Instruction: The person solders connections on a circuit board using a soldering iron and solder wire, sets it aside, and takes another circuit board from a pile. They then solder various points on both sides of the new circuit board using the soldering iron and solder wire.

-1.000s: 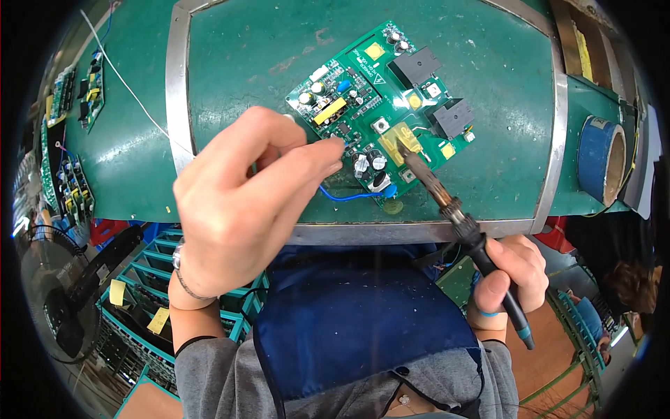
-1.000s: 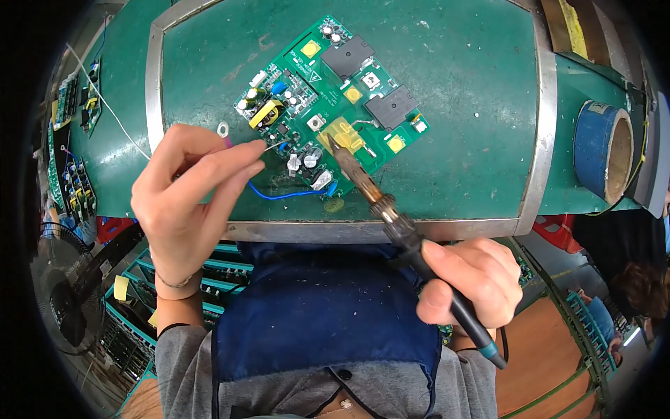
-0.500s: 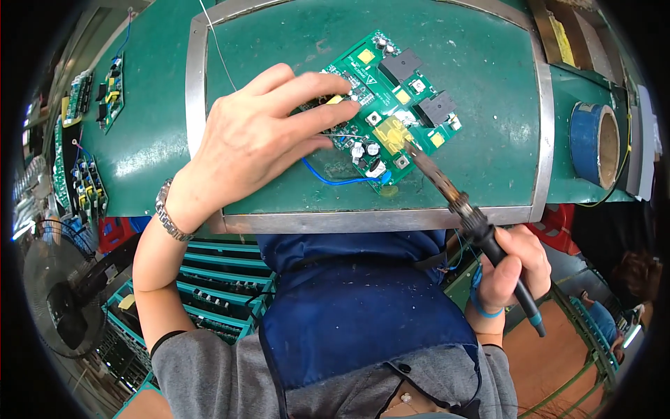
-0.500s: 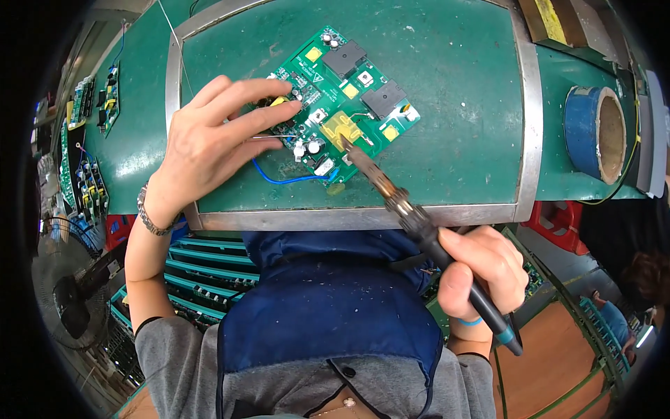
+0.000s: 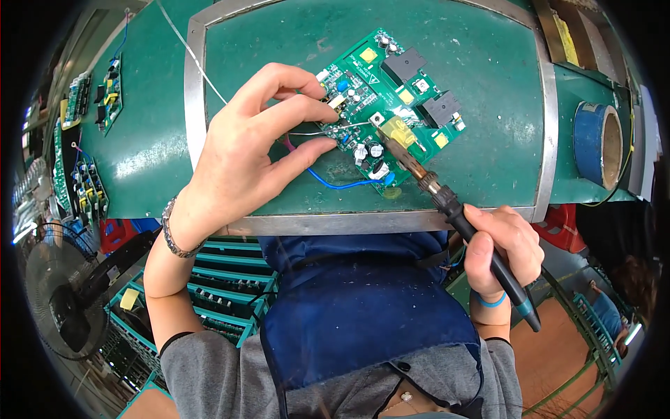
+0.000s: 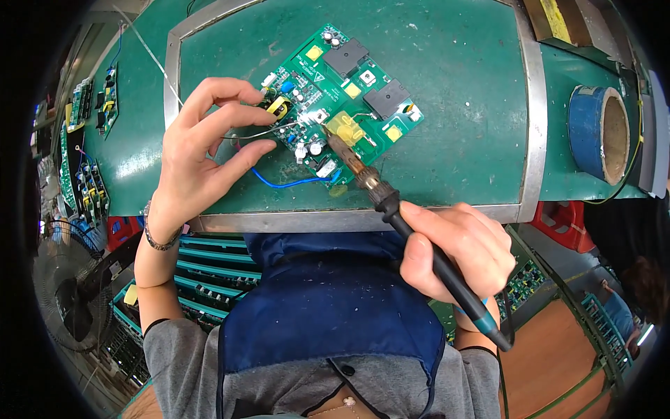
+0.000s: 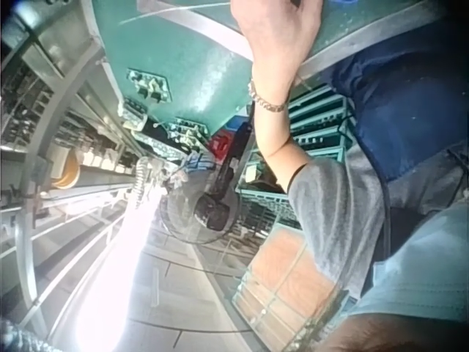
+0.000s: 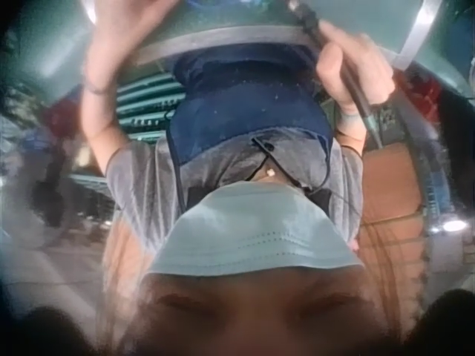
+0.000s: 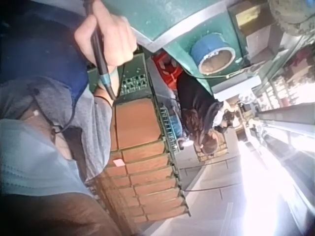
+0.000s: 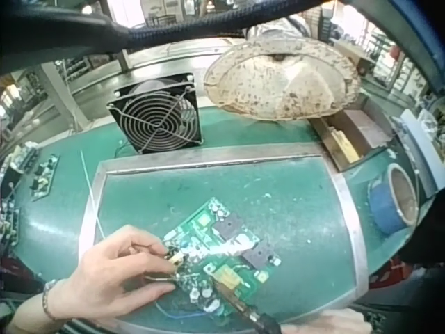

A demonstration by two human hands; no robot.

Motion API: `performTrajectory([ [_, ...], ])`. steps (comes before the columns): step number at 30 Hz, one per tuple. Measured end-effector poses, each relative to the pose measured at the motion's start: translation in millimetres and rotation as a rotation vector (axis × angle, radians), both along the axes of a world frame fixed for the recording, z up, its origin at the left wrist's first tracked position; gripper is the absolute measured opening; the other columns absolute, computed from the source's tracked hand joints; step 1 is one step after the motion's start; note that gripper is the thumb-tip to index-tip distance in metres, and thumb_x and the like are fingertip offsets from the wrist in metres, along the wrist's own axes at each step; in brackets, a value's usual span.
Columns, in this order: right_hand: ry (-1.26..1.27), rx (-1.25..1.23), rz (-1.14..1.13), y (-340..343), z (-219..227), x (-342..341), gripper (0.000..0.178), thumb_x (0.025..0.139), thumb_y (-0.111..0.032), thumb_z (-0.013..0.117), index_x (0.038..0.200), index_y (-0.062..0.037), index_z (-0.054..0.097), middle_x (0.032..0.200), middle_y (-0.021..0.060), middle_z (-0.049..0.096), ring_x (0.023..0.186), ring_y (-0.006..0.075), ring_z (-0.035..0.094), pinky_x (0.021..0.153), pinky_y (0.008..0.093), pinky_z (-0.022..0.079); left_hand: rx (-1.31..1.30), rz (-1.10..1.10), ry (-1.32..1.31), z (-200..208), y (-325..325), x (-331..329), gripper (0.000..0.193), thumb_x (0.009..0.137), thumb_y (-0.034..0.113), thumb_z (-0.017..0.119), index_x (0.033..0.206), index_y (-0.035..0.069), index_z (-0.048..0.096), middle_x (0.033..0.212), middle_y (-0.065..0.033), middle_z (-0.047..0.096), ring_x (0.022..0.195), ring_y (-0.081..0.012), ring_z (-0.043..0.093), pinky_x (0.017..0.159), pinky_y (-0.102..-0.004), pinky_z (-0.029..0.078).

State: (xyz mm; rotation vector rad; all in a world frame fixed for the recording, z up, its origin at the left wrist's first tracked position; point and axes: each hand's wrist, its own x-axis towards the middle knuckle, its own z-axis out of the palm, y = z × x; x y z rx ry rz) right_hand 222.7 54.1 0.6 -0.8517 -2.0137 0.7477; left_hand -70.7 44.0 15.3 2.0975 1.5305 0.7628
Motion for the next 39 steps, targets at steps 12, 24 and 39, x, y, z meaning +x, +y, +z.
performTrajectory([
  [12,0.146,0.281,-0.509,-16,6,61,0.034,0.093,-0.026,0.053,0.089,0.0058,0.064,0.073,0.0138,0.063,0.049,0.0128,0.048,0.047,0.0221,0.036,-0.039,-0.107,0.148,6,1,3,0.039,0.067,0.004,0.077,0.105,0.005,0.066,0.113,-0.0097,0.057,0.1,-0.0254,0.058,0.083,-0.0341,0.048],
  [24,-0.101,0.258,-1.071,13,20,111,0.02,0.091,-0.011,0.061,0.102,0.0043,0.069,0.087,0.0083,0.069,0.065,0.0081,0.057,0.059,0.0193,0.046,-0.033,0.108,-0.099,3,-12,20,0.015,0.077,-0.006,0.068,0.09,0.002,0.068,0.088,-0.0072,0.058,0.073,-0.0128,0.058,0.059,-0.0234,0.047],
  [39,0.04,0.01,-0.099,-8,11,12,0.018,0.084,-0.014,0.062,0.089,0.002,0.067,0.059,0.0087,0.061,0.044,0.0183,0.055,0.042,0.0275,0.042,0.038,0.038,0.092,2,-10,17,0.023,0.071,-0.003,0.073,0.092,0.006,0.072,0.079,-0.0044,0.055,0.065,-0.0137,0.055,0.052,-0.0252,0.042],
])
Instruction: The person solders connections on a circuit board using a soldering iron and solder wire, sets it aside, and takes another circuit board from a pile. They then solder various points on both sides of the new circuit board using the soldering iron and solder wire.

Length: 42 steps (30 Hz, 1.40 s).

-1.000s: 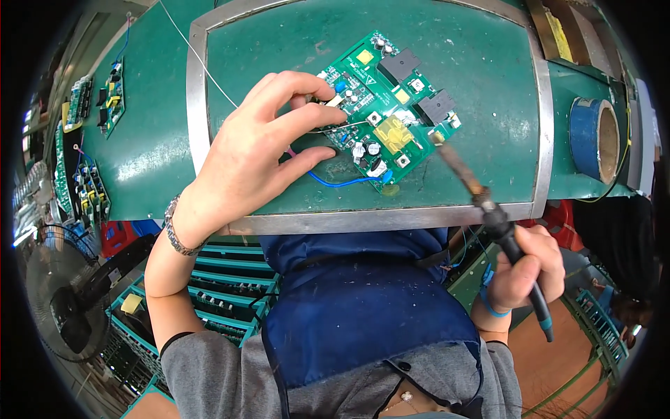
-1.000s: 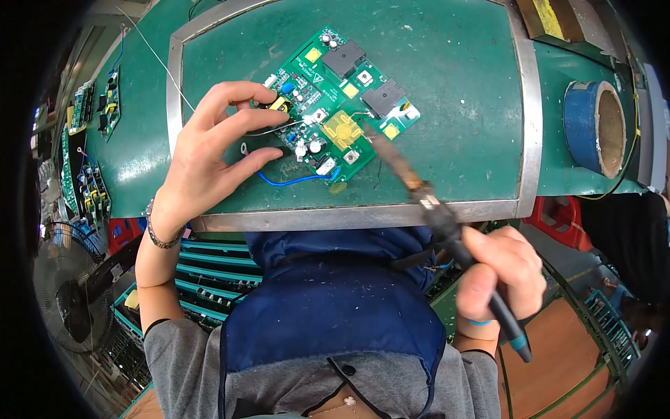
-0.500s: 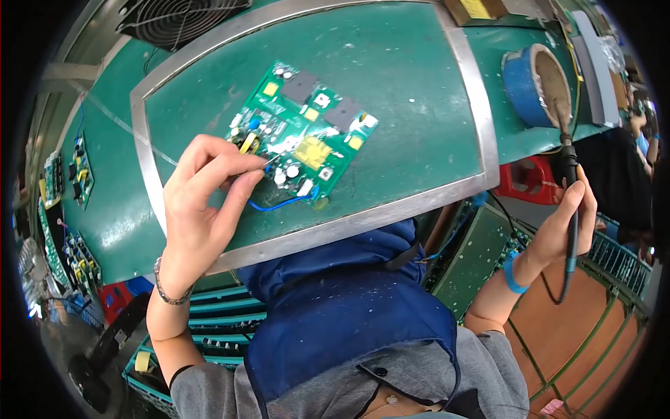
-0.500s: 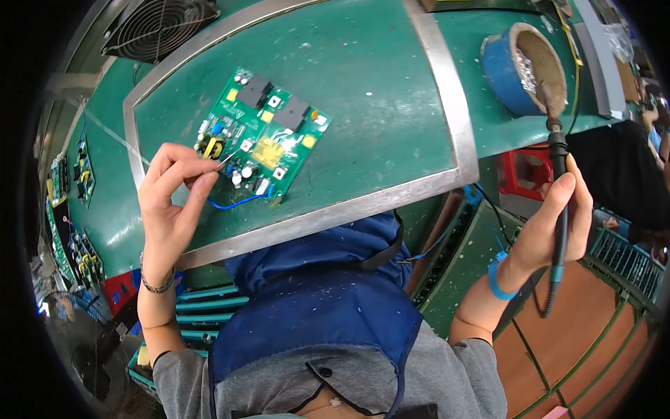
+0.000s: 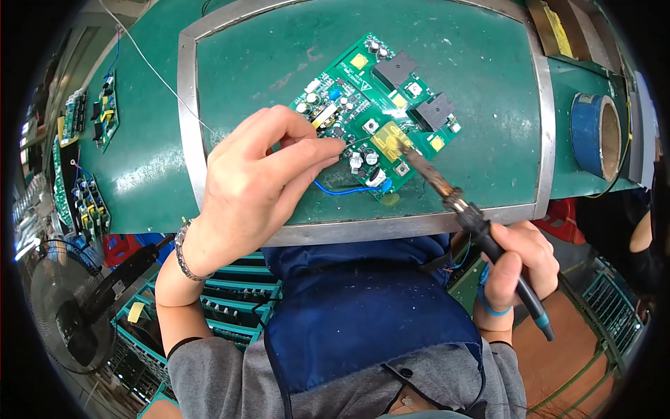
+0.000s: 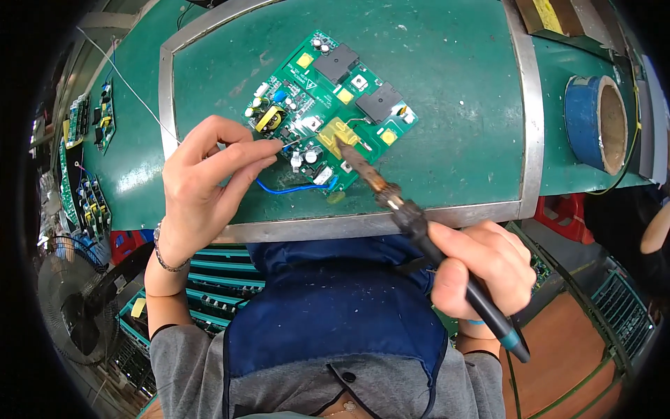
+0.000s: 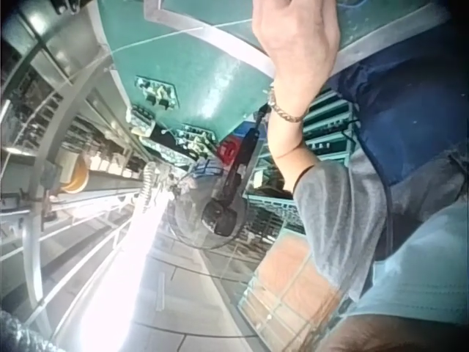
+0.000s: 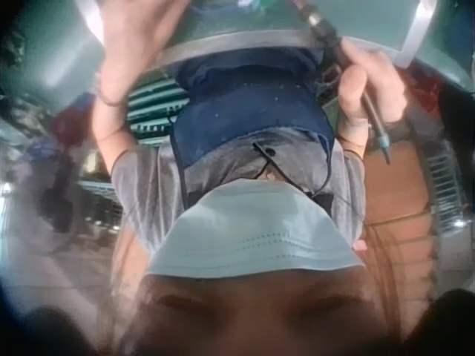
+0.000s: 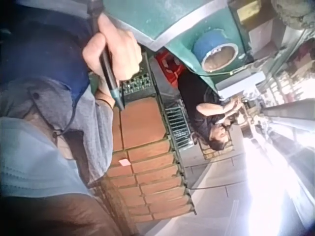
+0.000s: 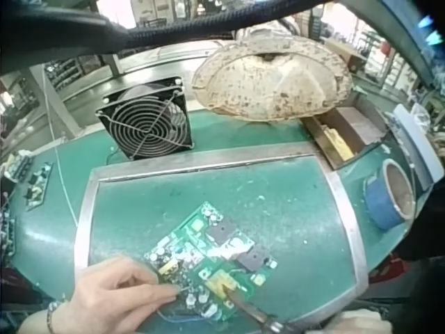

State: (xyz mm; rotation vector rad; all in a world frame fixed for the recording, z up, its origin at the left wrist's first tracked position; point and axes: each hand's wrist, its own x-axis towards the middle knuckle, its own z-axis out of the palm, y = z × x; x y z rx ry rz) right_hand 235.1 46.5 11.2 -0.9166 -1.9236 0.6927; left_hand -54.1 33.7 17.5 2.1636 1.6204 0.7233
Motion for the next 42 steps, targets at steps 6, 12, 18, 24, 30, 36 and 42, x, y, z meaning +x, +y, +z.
performTrajectory([
  [6,-0.01,-0.023,0.055,10,-11,-13,0.017,0.077,-0.006,0.063,0.09,0.0019,0.068,0.062,0.0085,0.063,0.046,0.0193,0.057,0.044,0.0282,0.044,0.018,0.005,-0.022,0,1,0,0.019,0.07,0.001,0.073,0.089,0.006,0.069,0.077,-0.005,0.055,0.066,-0.0188,0.056,0.056,-0.0299,0.046],
  [12,-0.043,-0.034,0.063,9,-12,-16,0.017,0.074,-0.006,0.065,0.088,0.0021,0.069,0.063,0.0094,0.064,0.047,0.0193,0.059,0.045,0.0275,0.046,0.03,-0.015,-0.037,-4,3,0,0.019,0.071,0.002,0.073,0.089,0.005,0.069,0.077,-0.0052,0.055,0.066,-0.0189,0.057,0.056,-0.0303,0.047],
  [18,-0.037,-0.005,0.066,8,-8,-17,0.016,0.075,-0.008,0.065,0.087,0.0023,0.068,0.06,0.0094,0.063,0.048,0.0194,0.06,0.046,0.0271,0.048,0.028,-0.018,-0.048,-2,5,0,0.024,0.071,-0.003,0.074,0.093,0.005,0.072,0.08,-0.0051,0.057,0.062,-0.0132,0.057,0.052,-0.0254,0.044],
  [24,-0.008,0.009,-0.039,-6,-3,6,0.02,0.085,-0.018,0.061,0.088,0.0012,0.066,0.058,0.0076,0.061,0.045,0.0183,0.056,0.044,0.0277,0.045,0.002,0.069,-0.026,8,3,-3,0.021,0.072,-0.003,0.074,0.092,0.005,0.072,0.077,-0.0049,0.057,0.065,-0.0143,0.06,0.056,-0.0249,0.046],
  [30,0.014,0.305,-0.511,-13,-1,52,0.03,0.093,-0.022,0.047,0.087,0.0028,0.063,0.071,0.0108,0.057,0.05,0.0146,0.044,0.048,0.0269,0.037,-0.049,-0.001,0.022,17,5,-6,0.033,0.066,0.011,0.081,0.097,0.006,0.071,0.092,-0.0056,0.06,0.076,-0.0181,0.058,0.063,-0.0287,0.046],
  [36,-0.144,0.291,-0.929,19,-1,90,0.019,0.092,-0.007,0.059,0.105,0.0031,0.067,0.091,0.0082,0.068,0.071,0.0076,0.058,0.064,0.021,0.048,-0.083,-0.16,0.325,21,16,-1,0.067,0.058,0.043,0.078,0.115,0.01,0.063,0.121,-0.0044,0.055,0.087,-0.0234,0.051,0.073,-0.0339,0.046],
  [42,-0.026,0.29,-0.985,13,6,97,0.023,0.093,-0.011,0.058,0.107,0.0043,0.067,0.093,0.0107,0.069,0.071,0.0089,0.059,0.064,0.0218,0.049,-0.074,-0.252,0.392,23,22,-7,0.07,0.058,0.042,0.078,0.119,0.011,0.061,0.123,-0.0037,0.057,0.087,-0.0256,0.051,0.076,-0.0355,0.048],
])
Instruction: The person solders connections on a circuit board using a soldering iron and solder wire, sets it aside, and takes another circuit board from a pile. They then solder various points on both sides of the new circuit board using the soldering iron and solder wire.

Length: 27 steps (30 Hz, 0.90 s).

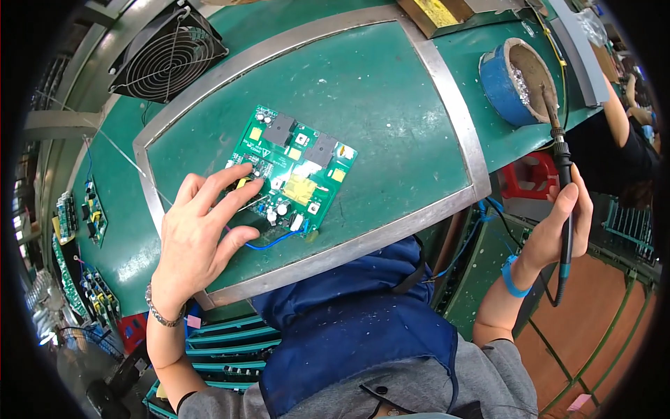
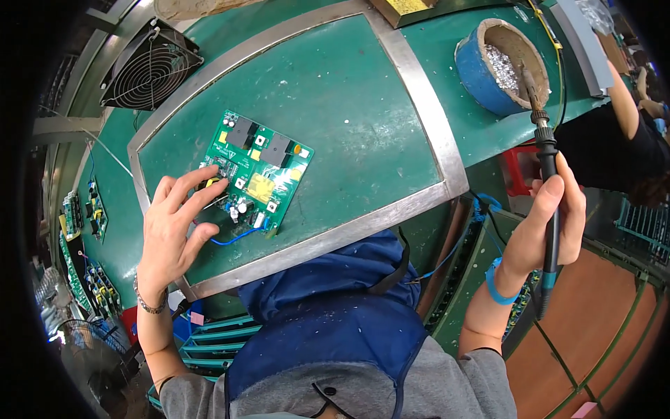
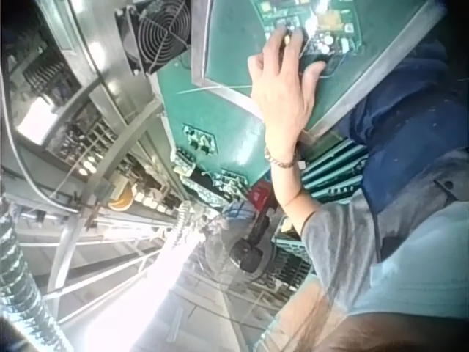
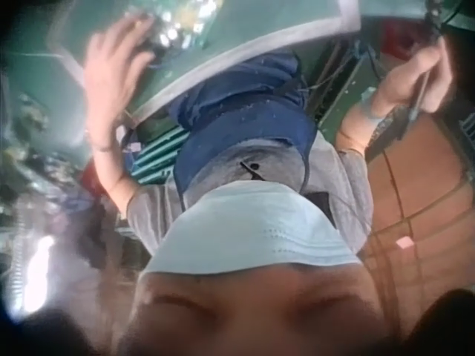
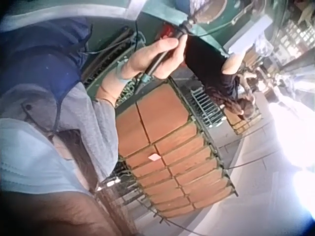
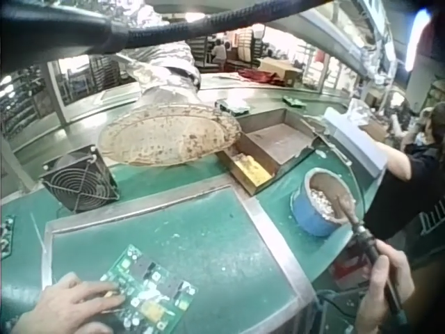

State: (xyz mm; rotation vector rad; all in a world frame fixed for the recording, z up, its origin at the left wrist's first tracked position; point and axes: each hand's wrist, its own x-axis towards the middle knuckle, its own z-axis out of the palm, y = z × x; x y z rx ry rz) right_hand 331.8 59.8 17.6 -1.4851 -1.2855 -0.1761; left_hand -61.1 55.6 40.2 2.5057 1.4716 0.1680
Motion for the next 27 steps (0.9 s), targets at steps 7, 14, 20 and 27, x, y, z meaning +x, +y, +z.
performTrajectory([
  [7,0.039,-0.07,-0.05,4,-3,7,0.025,0.094,-0.014,0.057,0.106,0.0059,0.066,0.093,0.0127,0.069,0.07,0.0102,0.06,0.065,0.0218,0.049,0.086,-0.001,0.139,0,-1,9,0.05,0.066,0.028,0.074,0.113,0.013,0.063,0.118,0.0031,0.059,0.084,-0.0196,0.052,0.07,-0.0298,0.049],
  [14,0.187,0.065,0.094,3,-8,26,0.027,0.094,-0.011,0.055,0.105,0.0126,0.062,0.1,0.0186,0.067,0.072,0.0138,0.063,0.063,0.0218,0.05,0.426,-0.3,0.273,-14,10,-5,0.033,0.073,0.022,0.07,0.103,0.011,0.065,0.118,-0.0027,0.061,0.072,-0.0118,0.052,0.056,-0.0223,0.047],
  [20,0.183,-0.036,0.082,6,-13,17,0.026,0.094,-0.012,0.055,0.108,0.0084,0.064,0.09,0.0108,0.068,0.067,0.0079,0.055,0.062,0.0199,0.045,0.557,-0.259,0.157,4,-11,1,0.025,0.072,0.021,0.072,0.095,0.011,0.068,0.111,-0.0051,0.068,0.056,-0.0069,0.045,0.048,-0.018,0.039],
  [27,0.14,0.001,0.034,-1,-8,19,0.025,0.094,-0.013,0.054,0.107,0.0042,0.066,0.091,0.0111,0.067,0.068,0.009,0.057,0.061,0.0195,0.045,0.284,-0.029,-0.14,47,49,26,0.013,0.08,0.014,0.069,0.075,0.004,0.064,0.073,-0.0095,0.061,0.064,-0.0255,0.054,0.058,-0.0337,0.043],
])
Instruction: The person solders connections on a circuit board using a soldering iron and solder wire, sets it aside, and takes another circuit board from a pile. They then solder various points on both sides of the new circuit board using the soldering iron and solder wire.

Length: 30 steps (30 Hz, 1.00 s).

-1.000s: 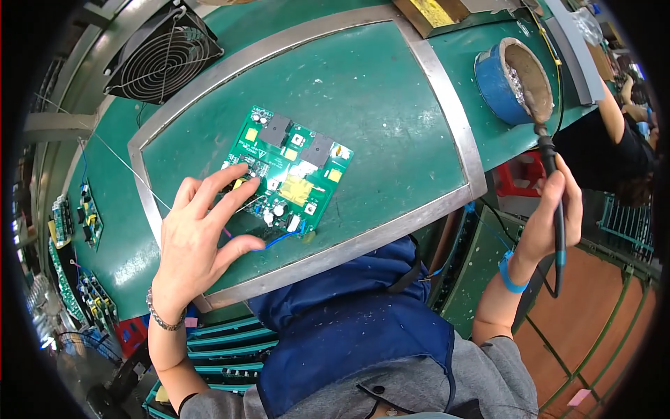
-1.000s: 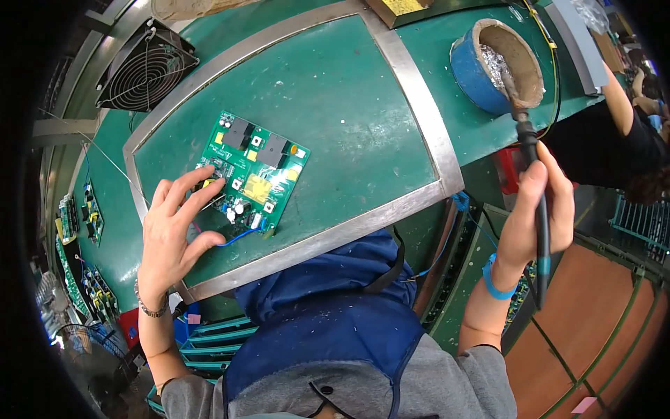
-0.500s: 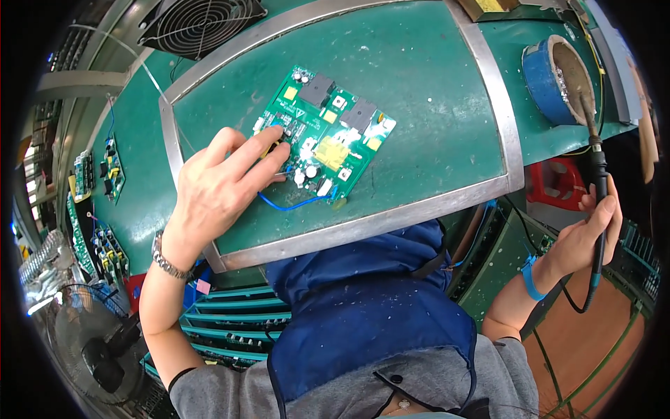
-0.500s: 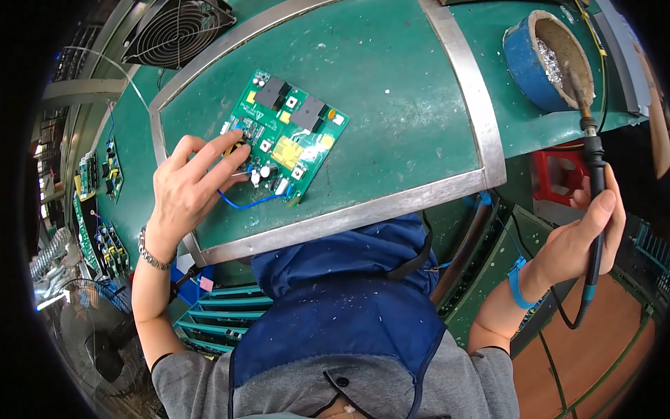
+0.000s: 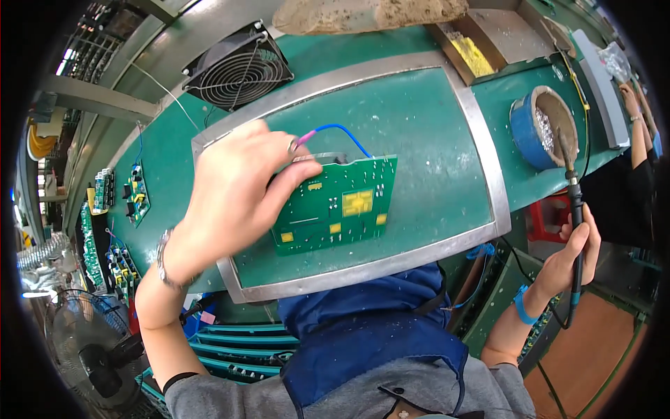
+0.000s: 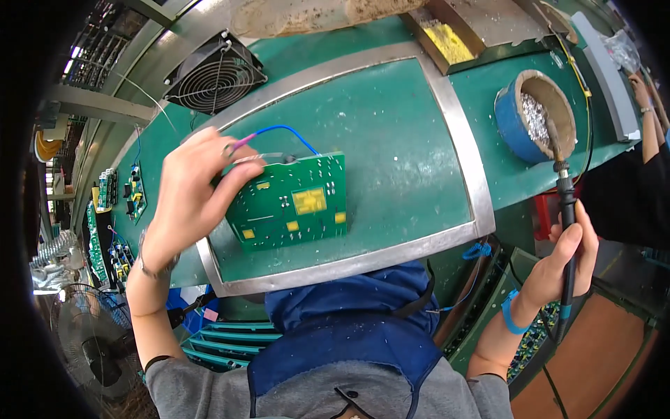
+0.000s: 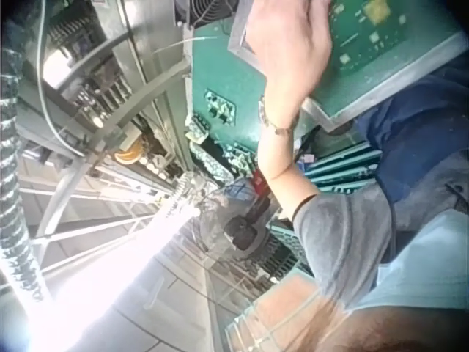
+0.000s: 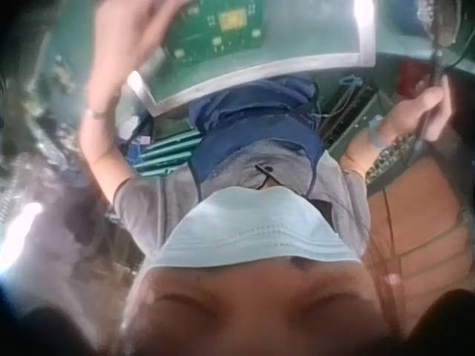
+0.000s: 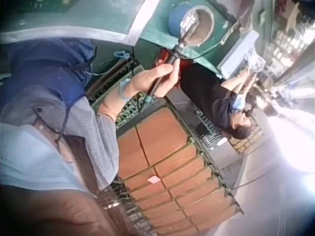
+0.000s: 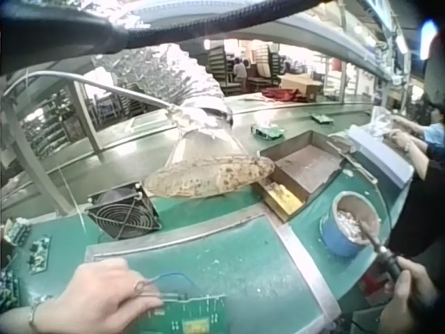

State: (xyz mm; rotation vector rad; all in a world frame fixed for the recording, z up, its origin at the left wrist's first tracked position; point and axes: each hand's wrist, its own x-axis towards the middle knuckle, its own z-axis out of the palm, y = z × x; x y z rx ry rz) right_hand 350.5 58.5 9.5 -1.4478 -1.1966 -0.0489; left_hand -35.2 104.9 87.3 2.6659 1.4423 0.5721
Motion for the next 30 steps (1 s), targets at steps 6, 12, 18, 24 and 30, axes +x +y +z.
performTrajectory([
  [6,-0.075,-0.062,0.018,1,-3,-1,0.025,0.093,-0.014,0.057,0.108,0.0034,0.066,0.09,0.0106,0.067,0.068,0.0098,0.058,0.061,0.0216,0.046,-0.362,0.251,0.033,-54,25,-20,0.02,0.083,0.019,0.069,0.083,-0.001,0.066,0.08,-0.0132,0.063,0.064,-0.0259,0.053,0.059,-0.0341,0.042],
  [12,-0.117,-0.13,-0.127,9,11,-6,0.027,0.094,-0.016,0.056,0.106,0.0062,0.066,0.093,0.012,0.069,0.075,0.0128,0.063,0.067,0.0221,0.05,-0.256,0.352,-0.347,-47,12,-26,0.014,0.085,0.014,0.066,0.089,0.001,0.064,0.09,-0.0077,0.064,0.076,-0.0191,0.058,0.065,-0.0285,0.045],
  [18,-0.233,-0.147,-0.089,3,21,-18,0.03,0.094,-0.014,0.053,0.105,0.0118,0.063,0.096,0.0164,0.068,0.073,0.0159,0.064,0.064,0.0236,0.049,-0.234,0.088,-0.411,-47,-15,-7,0.008,0.079,-0.003,0.064,0.085,0.002,0.066,0.079,-0.0074,0.059,0.072,-0.0177,0.056,0.063,-0.0269,0.046],
  [24,-0.095,-0.042,0.124,-4,18,-47,0.041,0.09,-0.024,0.05,0.103,0.0133,0.062,0.084,0.0184,0.064,0.058,0.0147,0.052,0.053,0.0234,0.042,-0.775,-0.378,-0.495,-51,-75,30,0.005,0.081,0.006,0.068,0.085,0.008,0.068,0.079,-0.003,0.06,0.066,-0.0165,0.059,0.052,-0.0286,0.049],
  [30,0.045,-0.128,0.342,6,21,-93,0.039,0.091,-0.03,0.052,0.091,0.0077,0.062,0.063,0.0105,0.054,0.051,0.0108,0.043,0.051,0.0233,0.034,-0.318,0.004,-0.435,-47,23,-1,0.004,0.081,0.002,0.064,0.085,0.004,0.065,0.099,-0.0083,0.066,0.078,-0.0214,0.061,0.064,-0.0269,0.048],
])
